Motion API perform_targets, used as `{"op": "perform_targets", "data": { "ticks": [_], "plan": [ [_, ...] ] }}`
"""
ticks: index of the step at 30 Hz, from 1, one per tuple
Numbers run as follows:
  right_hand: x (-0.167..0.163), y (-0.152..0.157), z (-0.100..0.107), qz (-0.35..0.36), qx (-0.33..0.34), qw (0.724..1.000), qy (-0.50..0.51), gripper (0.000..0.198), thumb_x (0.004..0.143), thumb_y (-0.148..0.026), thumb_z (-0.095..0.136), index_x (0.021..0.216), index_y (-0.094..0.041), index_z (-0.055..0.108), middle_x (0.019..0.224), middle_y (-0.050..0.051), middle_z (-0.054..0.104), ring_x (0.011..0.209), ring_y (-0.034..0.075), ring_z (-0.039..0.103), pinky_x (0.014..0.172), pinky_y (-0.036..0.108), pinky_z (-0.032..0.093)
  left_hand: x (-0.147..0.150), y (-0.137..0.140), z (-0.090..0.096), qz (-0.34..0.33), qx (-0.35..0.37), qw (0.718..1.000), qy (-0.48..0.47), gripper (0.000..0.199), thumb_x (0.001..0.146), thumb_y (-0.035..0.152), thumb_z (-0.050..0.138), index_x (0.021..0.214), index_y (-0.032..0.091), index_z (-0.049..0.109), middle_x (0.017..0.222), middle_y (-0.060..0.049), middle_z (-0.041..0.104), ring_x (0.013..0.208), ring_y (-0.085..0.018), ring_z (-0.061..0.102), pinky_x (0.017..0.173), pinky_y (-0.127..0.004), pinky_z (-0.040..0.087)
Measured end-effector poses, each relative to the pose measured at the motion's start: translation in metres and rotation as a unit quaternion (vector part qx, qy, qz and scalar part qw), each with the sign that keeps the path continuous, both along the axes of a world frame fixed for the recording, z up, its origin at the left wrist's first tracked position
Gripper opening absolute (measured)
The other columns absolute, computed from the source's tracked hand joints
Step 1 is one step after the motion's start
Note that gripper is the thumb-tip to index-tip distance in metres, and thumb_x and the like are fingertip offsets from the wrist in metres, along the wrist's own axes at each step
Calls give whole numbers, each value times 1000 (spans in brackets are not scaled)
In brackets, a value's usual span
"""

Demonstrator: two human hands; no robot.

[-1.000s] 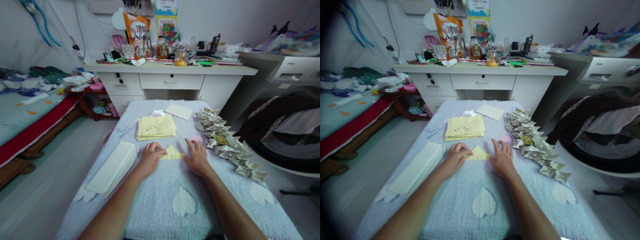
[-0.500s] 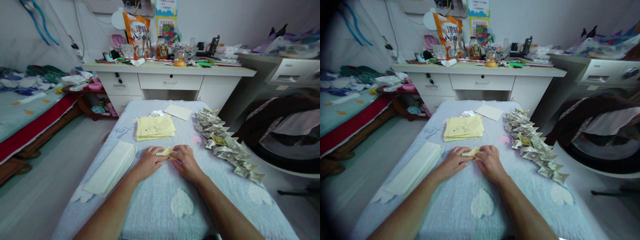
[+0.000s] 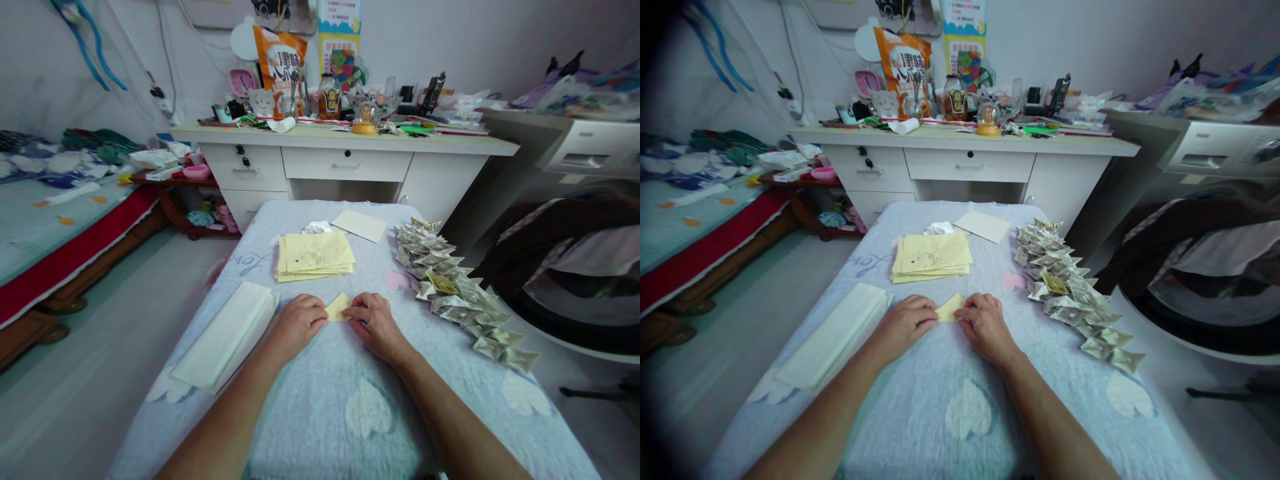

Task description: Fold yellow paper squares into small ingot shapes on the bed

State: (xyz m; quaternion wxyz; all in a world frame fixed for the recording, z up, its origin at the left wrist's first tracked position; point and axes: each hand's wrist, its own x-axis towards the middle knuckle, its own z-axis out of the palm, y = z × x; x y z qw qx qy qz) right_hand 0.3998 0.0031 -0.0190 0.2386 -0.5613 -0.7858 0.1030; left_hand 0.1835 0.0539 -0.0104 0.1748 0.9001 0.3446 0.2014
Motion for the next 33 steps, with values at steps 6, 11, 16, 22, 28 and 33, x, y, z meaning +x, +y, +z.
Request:
{"op": "perform_targets", "data": {
  "ticks": [6,11,16,22,28,33],
  "plan": [
    [-2,0,2,-9,-8,1000,-5,21,87,-22,57,103,-27,70,100,6,57,94,20,47,83,36,33,22,-2,-4,131,5,991,-14,17,76,35,67,77,20,60,91,-4,53,94,-22,48,84,-36,39],
    [-3,0,3,-16,-16,1000,1,22,86,-19,56,103,-26,68,100,6,57,95,20,47,84,36,33,22,-2,-11,174,-28,984,31,30,76,32,65,105,26,57,108,-4,51,105,-24,44,90,-39,34],
    [-3,-1,5,-24,-32,999,9,25,83,-19,59,108,-23,64,102,5,58,95,21,46,85,36,33,9,-2,-16,160,-29,985,61,47,83,22,52,128,34,47,121,-5,48,114,-25,41,95,-42,30],
    [-2,0,3,-28,-20,999,-1,29,82,-22,64,111,-23,62,104,6,57,96,20,47,85,35,33,5,0,-18,137,-5,990,26,51,83,9,40,129,29,47,123,-6,49,114,-22,43,96,-40,33],
    [-4,2,9,-13,17,1000,-15,17,91,-24,51,97,-21,67,93,5,62,90,18,51,83,33,34,11,0,1,187,6,972,-140,28,71,2,40,87,20,53,90,-4,54,95,-20,51,87,-34,41],
    [-3,3,9,-80,80,994,11,25,94,-23,42,87,-18,66,81,7,62,81,19,51,76,32,37,15,-13,13,122,13,975,-184,19,71,3,40,68,21,48,77,-2,50,80,-17,52,75,-29,43]
  ]
}}
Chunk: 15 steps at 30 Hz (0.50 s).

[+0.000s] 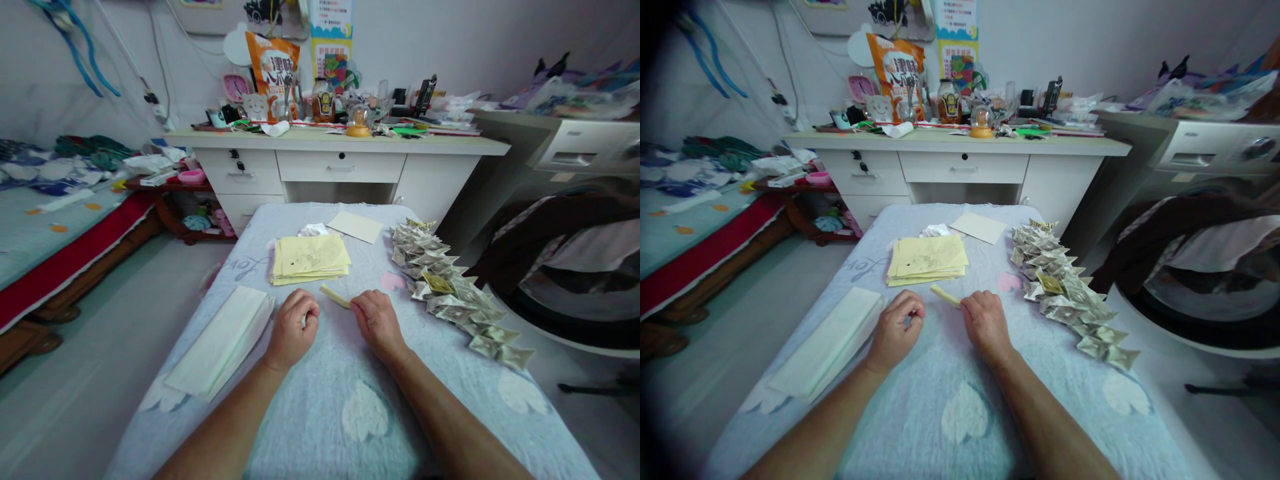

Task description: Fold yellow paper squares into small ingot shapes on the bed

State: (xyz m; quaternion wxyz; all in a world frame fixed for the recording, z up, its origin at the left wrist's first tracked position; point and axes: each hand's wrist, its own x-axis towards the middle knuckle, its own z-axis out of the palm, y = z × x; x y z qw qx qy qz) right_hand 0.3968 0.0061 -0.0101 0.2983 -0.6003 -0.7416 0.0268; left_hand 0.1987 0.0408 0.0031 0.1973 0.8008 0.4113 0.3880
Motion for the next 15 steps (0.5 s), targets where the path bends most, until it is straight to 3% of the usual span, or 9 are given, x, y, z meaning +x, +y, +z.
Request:
{"op": "perform_targets", "data": {
  "ticks": [4,7,10,12,15],
  "plan": [
    [0,-1,-2,-29,-1,987,160,23,92,-26,43,84,-19,62,77,5,61,73,17,54,68,27,40,6,-5,-1,-47,-46,998,-1,17,70,4,46,72,20,52,87,-4,53,89,-18,53,81,-30,44],
    [-3,-1,-4,-20,-76,953,293,20,90,-32,47,83,-19,61,73,2,60,65,15,54,59,25,40,9,-3,-4,-62,-95,992,-51,8,77,14,54,83,19,57,107,-7,53,105,-20,52,87,-31,45],
    [-7,-1,-6,20,-154,907,392,22,87,-39,52,83,-19,59,69,0,57,59,13,51,53,23,39,9,3,-12,-83,-159,975,-127,8,81,24,57,86,19,58,116,-8,52,107,-20,53,84,-29,46],
    [-10,-1,-6,54,-181,879,438,22,84,-41,56,82,-19,57,68,-1,56,57,11,49,51,22,39,10,7,-18,-88,-205,958,-183,9,81,26,58,84,18,57,112,-7,56,102,-18,56,83,-27,46],
    [-13,-3,-4,106,-218,837,491,26,80,-44,62,80,-19,55,63,-4,54,52,9,48,48,20,39,10,10,-23,-101,-280,928,-223,13,81,28,58,88,17,57,83,-1,60,77,-13,57,70,-24,44]
  ]
}}
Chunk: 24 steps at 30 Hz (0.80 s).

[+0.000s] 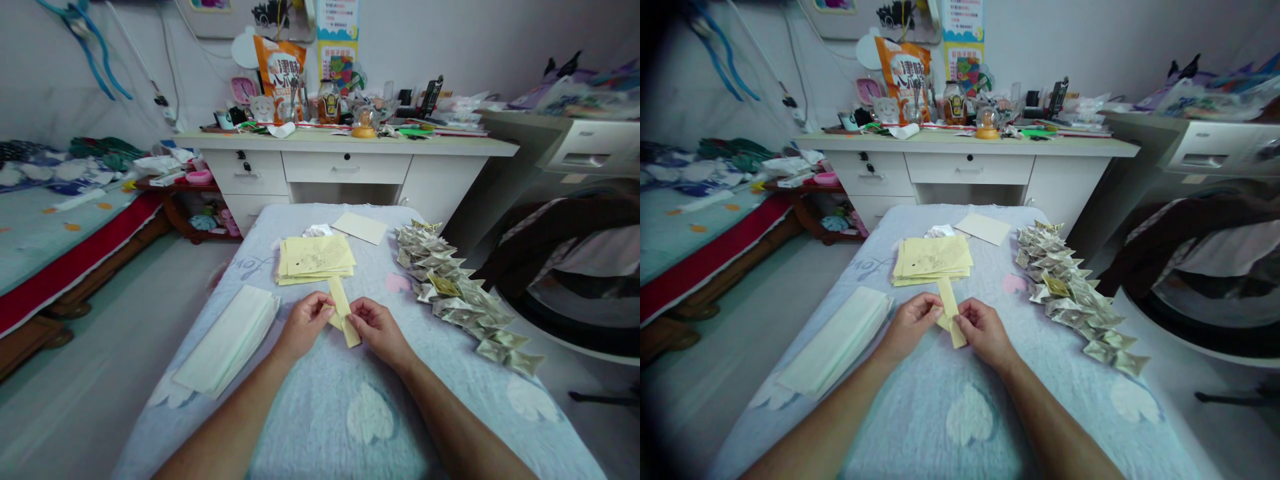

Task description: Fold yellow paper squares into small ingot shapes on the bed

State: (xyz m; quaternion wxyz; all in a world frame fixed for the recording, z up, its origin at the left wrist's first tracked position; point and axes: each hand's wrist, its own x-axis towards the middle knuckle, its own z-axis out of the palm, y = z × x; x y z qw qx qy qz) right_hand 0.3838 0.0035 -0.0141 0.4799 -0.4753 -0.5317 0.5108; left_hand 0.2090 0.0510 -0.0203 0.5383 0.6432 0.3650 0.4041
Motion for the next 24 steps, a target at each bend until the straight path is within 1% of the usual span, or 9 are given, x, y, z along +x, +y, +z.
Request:
{"op": "perform_targets", "data": {
  "ticks": [2,5,7,9,11,15,16,18,24],
  "plan": [
    [0,-1,1,38,-24,998,37,29,82,-47,59,79,-18,55,59,-4,54,48,9,49,46,21,41,0,0,1,-5,-32,999,-15,14,81,28,59,89,16,57,75,1,58,70,-11,54,66,-22,42],
    [0,-3,2,72,-58,993,78,35,86,-52,52,78,-18,55,57,-3,56,45,10,52,45,22,44,1,-2,5,-13,-62,997,-36,17,79,28,61,91,17,55,77,1,59,71,-11,55,68,-23,43],
    [-1,-4,2,80,-70,990,92,35,85,-52,54,78,-17,55,56,-3,57,44,9,52,44,21,44,1,-3,7,-25,-66,997,-39,18,80,27,60,93,17,54,78,1,59,72,-11,55,68,-23,43],
    [-1,-4,1,84,-74,989,100,34,82,-50,59,80,-17,56,55,-4,57,43,9,51,42,20,43,1,-5,7,-32,-47,998,-24,16,81,26,57,94,17,54,77,1,57,70,-11,54,67,-23,43],
    [-2,-4,1,88,-70,988,105,33,81,-49,62,82,-16,56,56,-4,58,44,9,51,42,20,43,1,-6,7,-24,-12,999,19,16,82,25,54,96,18,54,81,0,58,72,-12,54,67,-23,43],
    [-3,-4,2,87,-56,989,110,31,81,-46,62,84,-17,55,62,-3,59,45,8,51,42,20,44,1,-8,5,10,60,992,113,23,79,20,55,102,20,58,102,-4,61,91,-17,56,72,-26,44],
    [-3,-4,2,87,-54,989,108,30,81,-46,62,84,-17,55,64,-3,59,45,8,50,42,20,44,1,-8,4,7,64,991,121,24,79,20,55,103,20,58,105,-5,61,94,-17,56,73,-26,44],
    [-4,-4,3,87,-49,990,103,29,81,-45,63,83,-17,55,68,-2,60,46,7,50,42,20,44,1,-8,3,-12,55,991,120,23,80,19,54,103,20,58,103,-5,61,94,-17,56,76,-27,45],
    [-5,-4,3,86,-46,991,95,29,80,-43,66,78,-17,53,62,-5,53,47,7,49,44,19,45,4,-10,6,-56,35,994,85,12,82,24,57,93,18,57,92,-2,61,84,-15,57,76,-25,45]
  ]
}}
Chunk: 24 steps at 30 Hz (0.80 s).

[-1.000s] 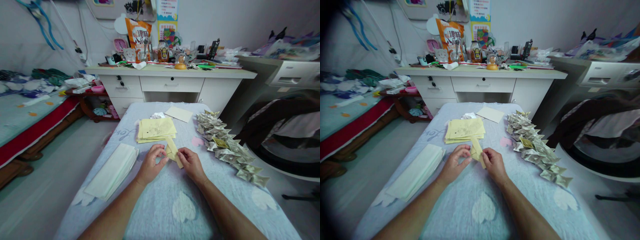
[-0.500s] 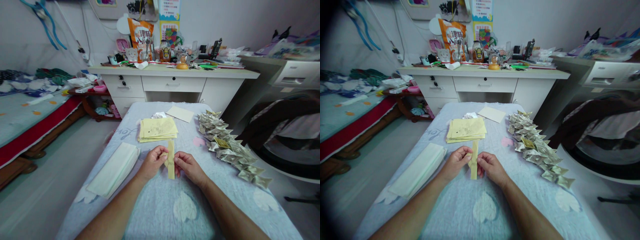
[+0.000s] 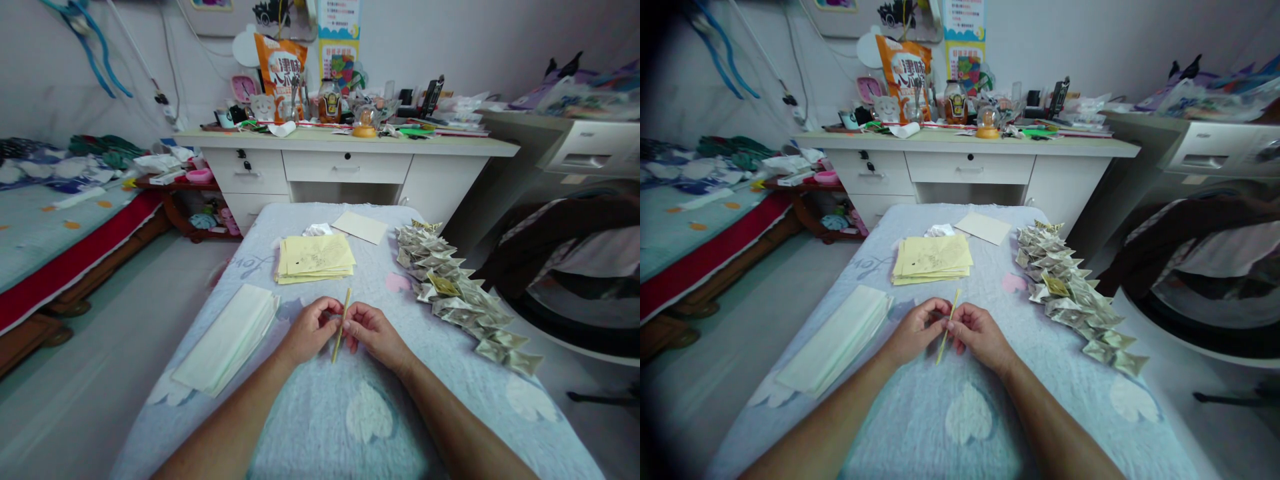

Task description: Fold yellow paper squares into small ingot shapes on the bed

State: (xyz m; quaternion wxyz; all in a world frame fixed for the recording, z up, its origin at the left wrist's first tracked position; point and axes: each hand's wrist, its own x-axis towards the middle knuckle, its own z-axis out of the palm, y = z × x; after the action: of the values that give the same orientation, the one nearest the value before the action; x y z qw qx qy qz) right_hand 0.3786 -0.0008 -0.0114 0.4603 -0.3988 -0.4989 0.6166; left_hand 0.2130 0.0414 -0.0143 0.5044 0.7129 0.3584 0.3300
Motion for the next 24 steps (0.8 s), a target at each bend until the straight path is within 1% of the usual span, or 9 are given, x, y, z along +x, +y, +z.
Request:
{"op": "perform_targets", "data": {
  "ticks": [3,5,8,11,15,19,24],
  "plan": [
    [1,1,-3,1,-2,1000,5,29,78,-41,68,78,-17,52,60,-6,52,47,6,49,44,19,45,1,-1,2,-27,-6,999,-16,9,83,25,57,86,17,55,90,-2,60,82,-14,56,75,-25,44],
    [1,1,-4,1,-2,1000,10,30,78,-41,69,77,-17,51,60,-6,52,47,6,49,44,19,44,0,-1,3,-46,-25,998,-31,10,83,26,57,84,16,54,89,-2,59,81,-14,55,74,-25,44],
    [2,1,-4,1,4,1000,11,29,78,-41,69,76,-17,51,59,-6,52,45,6,48,43,19,44,-2,-1,5,-81,-68,992,-68,14,82,28,58,86,16,51,91,-2,57,78,-13,54,71,-24,44],
    [3,0,-4,3,8,1000,14,29,79,-40,68,77,-17,51,57,-6,53,44,6,48,43,19,44,-3,-1,7,-114,-89,985,-89,23,78,30,65,90,17,51,96,-4,56,82,-14,55,75,-26,44],
    [4,0,-2,11,8,1000,21,28,80,-40,67,78,-17,51,58,-6,53,45,7,48,44,19,45,-4,-1,6,-103,-66,989,-86,33,69,30,74,90,17,51,94,-3,54,88,-16,54,82,-29,44],
    [4,0,-1,15,8,1000,25,28,79,-40,68,78,-17,51,59,-5,54,45,7,48,44,19,45,-3,-1,4,-100,-52,989,-94,31,71,31,73,88,17,51,95,-4,52,89,-16,53,81,-29,45],
    [6,1,-3,16,5,999,27,27,77,-37,70,78,-17,51,61,-6,54,46,6,49,45,19,45,-3,-1,4,-108,-54,987,-105,29,71,29,72,88,17,52,98,-5,50,94,-18,53,82,-30,46]
  ]
}}
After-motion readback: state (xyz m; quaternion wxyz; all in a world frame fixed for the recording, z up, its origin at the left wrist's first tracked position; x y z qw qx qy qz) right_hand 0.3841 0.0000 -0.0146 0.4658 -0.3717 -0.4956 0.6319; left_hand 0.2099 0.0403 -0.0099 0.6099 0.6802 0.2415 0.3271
